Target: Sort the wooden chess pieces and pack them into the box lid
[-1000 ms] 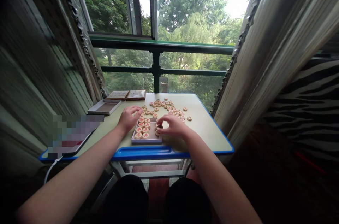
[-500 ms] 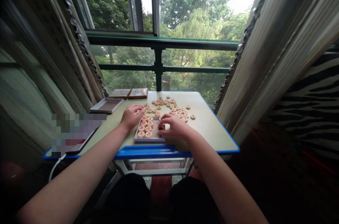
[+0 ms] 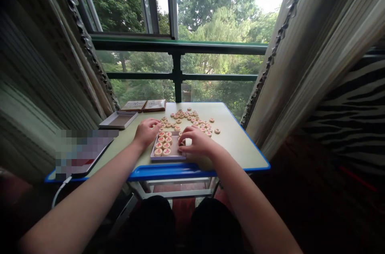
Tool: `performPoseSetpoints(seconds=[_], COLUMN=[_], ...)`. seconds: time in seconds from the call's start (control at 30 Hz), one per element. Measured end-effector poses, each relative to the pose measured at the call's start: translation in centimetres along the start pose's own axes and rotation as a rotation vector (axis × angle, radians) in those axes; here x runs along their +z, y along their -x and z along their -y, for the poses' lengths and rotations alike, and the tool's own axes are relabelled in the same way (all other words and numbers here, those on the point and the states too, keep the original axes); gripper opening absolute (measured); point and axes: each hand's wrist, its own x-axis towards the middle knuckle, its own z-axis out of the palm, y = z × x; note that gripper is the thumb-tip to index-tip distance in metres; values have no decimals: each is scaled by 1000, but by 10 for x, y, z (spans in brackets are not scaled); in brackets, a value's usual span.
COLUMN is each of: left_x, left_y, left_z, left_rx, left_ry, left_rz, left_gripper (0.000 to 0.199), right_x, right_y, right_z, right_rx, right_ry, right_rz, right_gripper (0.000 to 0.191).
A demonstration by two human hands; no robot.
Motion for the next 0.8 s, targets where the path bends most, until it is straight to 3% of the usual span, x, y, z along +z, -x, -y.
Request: performPoseSetpoints(seconds=[0.63,0.73,0.8], left_x=[-9,-8,-6], left_y=[0,0,0], left_z=[1,2,2], left_rx=[-53,-59,-64], left_ry=[-81,-77,-75], left_rz=[-83,-87,-75], left_gripper=[25,26,25], right_x=[-2,-6,-8], right_y=[0,1,2], right_z=[-1,-5,-12], right_rx=[19,4,31], right_ry=[-36,-42,-25], right_rz=[1,-69,-191], right_gripper=[15,16,16])
